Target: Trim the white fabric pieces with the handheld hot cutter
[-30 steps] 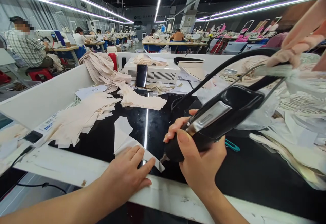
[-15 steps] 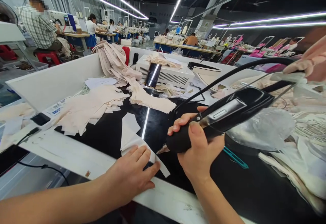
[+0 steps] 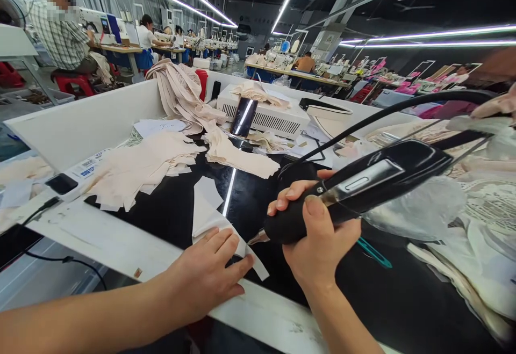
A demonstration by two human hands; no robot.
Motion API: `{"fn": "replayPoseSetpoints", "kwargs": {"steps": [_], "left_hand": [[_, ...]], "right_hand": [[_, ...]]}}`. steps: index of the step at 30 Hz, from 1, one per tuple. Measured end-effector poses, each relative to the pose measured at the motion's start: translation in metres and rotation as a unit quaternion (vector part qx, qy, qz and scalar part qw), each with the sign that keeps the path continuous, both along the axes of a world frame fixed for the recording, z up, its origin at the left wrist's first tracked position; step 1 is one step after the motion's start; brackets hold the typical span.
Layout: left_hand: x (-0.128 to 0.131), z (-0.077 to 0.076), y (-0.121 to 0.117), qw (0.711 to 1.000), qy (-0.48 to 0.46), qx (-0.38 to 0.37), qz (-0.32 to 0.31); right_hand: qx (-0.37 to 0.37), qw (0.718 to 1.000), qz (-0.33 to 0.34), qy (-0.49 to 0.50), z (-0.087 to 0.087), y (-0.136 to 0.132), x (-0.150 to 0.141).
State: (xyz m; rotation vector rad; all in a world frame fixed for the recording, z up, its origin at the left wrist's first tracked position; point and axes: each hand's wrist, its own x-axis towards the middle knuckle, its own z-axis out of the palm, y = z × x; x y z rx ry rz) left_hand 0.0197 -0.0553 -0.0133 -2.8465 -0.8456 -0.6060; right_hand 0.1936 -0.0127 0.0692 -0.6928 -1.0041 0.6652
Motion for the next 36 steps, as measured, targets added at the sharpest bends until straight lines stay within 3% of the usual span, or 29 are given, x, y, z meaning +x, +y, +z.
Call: {"fn": "replayPoseSetpoints", "kwargs": {"steps": [7, 16, 36], "left_hand": [[-0.001, -0.001, -0.001, 1.0, 0.002, 0.026, 0.006], [-0.007, 0.013, 0.001, 0.999, -0.008, 0.037, -0.014], [-0.008, 0.009, 0.004, 0.999, -0.027, 0.042, -0.014]], "right_hand": [[-0.001, 1.0, -0.001, -0.016, -0.002, 0.0, 0.001], [0.008, 1.0, 0.005, -0.013, -0.003, 0.0, -0.002], [0.016, 1.0, 0.011, -0.002, -0.003, -0.004, -0.004]]}}
